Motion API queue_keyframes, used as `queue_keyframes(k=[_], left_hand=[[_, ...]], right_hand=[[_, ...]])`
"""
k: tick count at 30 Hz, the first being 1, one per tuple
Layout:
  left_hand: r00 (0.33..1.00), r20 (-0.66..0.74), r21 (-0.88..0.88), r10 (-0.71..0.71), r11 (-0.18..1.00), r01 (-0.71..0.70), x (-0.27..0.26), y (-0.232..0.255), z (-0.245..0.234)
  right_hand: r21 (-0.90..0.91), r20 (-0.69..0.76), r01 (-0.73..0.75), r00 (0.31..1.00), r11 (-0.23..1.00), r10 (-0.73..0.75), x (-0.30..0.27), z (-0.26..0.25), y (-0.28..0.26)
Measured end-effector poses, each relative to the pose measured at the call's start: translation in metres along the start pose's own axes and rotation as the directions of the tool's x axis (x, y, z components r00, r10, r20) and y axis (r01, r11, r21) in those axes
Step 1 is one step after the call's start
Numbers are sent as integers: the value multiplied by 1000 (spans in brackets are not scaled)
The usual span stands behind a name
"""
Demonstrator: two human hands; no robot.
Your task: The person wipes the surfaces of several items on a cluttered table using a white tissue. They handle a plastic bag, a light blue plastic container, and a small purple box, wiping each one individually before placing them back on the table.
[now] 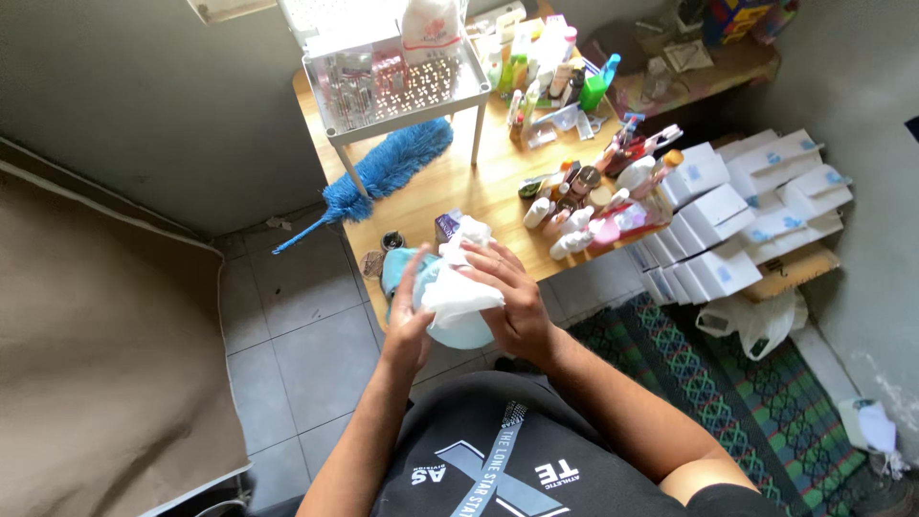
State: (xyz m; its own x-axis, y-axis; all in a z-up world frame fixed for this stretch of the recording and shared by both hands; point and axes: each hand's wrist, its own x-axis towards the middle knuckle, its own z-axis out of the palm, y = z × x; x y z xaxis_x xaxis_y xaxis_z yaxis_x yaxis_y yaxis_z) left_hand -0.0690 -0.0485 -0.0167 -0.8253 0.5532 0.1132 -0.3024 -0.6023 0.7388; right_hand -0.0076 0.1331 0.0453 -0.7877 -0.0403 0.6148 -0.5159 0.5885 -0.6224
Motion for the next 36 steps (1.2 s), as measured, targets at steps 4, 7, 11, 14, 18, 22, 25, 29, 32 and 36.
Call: queue_keyframes(k=[4, 7, 11, 14, 18, 22, 25, 29, 32, 36], left_hand=[[964, -244, 120, 104, 990, -76, 5, 2, 4], [923, -304, 207, 235, 962, -177, 10, 6, 0], [932, -239, 431, 272, 890, -149, 8, 4, 0], [965, -194, 599, 180, 801, -29, 5, 1, 9], [969, -224, 614, 101, 787, 60, 3, 9, 16], [900, -238, 617, 364, 773, -149, 3, 25, 5], [883, -403, 276, 243, 952, -136, 3, 30, -5], [952, -296, 51, 85, 996, -73, 5, 27, -10], [978, -200, -61, 62, 995, -75, 2, 23, -5], [948, -292, -25, 129, 990, -142, 3, 25, -6]], right_hand=[[18, -28, 15, 1000, 1000, -15, -10, -4, 8], [-5, 59, 47, 997, 999, -47, -20, -5, 6], [-111, 106, 124, 988, 986, -112, -8, -6, 16], [-119, 170, 147, 977, 982, -126, 9, -10, 27], [-14, 239, 58, 970, 998, -53, 16, -6, 36], [-67, 115, 142, 984, 988, -134, -7, 8, 32], [-65, 178, 126, 978, 990, -113, -29, 17, 27], [-77, 140, 142, 982, 987, -131, -33, 28, 29], [-73, 36, 107, 994, 992, -104, -24, 36, 33], [-99, 21, 51, 999, 994, -50, -24, 48, 21]])
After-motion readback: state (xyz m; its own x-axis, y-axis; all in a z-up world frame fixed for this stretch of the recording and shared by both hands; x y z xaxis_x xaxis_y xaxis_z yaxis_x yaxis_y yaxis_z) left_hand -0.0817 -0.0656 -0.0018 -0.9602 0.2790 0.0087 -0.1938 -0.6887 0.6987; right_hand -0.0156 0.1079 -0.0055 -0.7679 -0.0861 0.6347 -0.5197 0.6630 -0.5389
